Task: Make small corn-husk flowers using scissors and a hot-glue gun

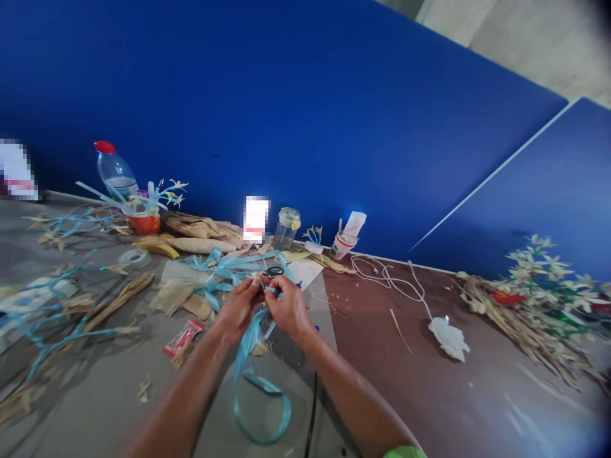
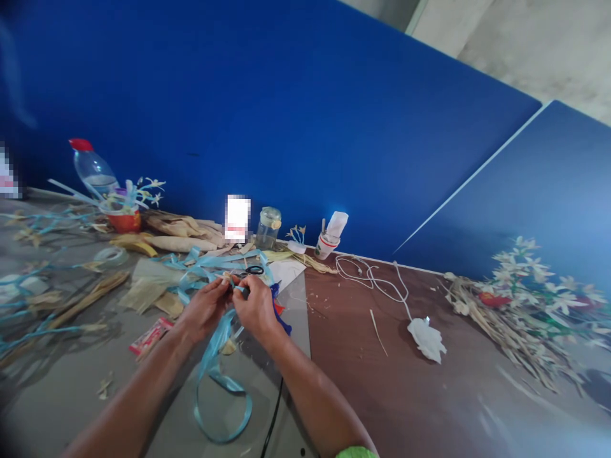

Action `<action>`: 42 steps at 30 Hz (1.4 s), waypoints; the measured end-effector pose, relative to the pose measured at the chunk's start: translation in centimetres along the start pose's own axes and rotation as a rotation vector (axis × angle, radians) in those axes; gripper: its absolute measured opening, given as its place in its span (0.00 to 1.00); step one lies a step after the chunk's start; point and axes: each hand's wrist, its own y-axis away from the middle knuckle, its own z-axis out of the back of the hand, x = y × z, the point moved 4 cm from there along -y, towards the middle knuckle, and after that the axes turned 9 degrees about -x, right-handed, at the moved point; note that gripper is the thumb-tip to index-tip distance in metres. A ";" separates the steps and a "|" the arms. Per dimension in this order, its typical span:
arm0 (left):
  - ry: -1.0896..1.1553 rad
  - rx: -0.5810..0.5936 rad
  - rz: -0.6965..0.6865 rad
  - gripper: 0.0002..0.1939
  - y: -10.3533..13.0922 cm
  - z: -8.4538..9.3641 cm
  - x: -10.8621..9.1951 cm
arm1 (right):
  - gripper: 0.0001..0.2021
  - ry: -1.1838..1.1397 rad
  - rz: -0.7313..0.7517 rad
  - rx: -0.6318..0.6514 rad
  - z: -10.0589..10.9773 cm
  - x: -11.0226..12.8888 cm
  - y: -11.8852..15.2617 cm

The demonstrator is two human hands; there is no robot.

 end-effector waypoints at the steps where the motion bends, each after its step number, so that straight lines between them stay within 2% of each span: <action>1: 0.016 0.002 0.008 0.09 0.1 -0.2 0.0 | 0.02 0.019 0.014 -0.005 0.0 0.0 0.1; 7: 0.124 0.018 0.028 0.14 0.6 -0.8 -0.3 | 0.02 0.055 0.106 -0.071 0.2 -0.1 0.2; 13: 0.116 -0.038 -0.015 0.13 0.0 -0.2 -0.2 | 0.02 0.050 0.140 -0.073 0.1 0.1 0.4; 15: 0.085 -0.044 -0.007 0.13 -0.1 0.1 -0.2 | 0.03 -0.044 0.052 -0.007 0.0 0.1 0.2; 19: 0.023 0.016 -0.058 0.14 -0.1 0.1 -0.5 | 0.08 -0.424 -0.318 0.170 -0.5 -0.5 -0.2; 22: -0.025 0.074 -0.094 0.13 0.0 0.0 -0.7 | 0.08 -0.675 -0.528 0.199 -0.8 -0.9 -0.3; 27: -0.063 0.117 -0.104 0.12 0.0 0.0 -0.7 | 0.09 -0.891 -0.750 0.228 -1.0 -1.1 -0.3; 32: -0.201 0.117 -0.134 0.14 0.1 0.3 -0.9 | 0.10 -0.935 -0.786 0.263 -0.8 -1.1 -0.5; 42: -0.466 0.247 -0.281 0.18 0.6 -0.3 -1.9 | 0.13 -0.945 -0.764 0.373 -0.4 -1.1 -0.7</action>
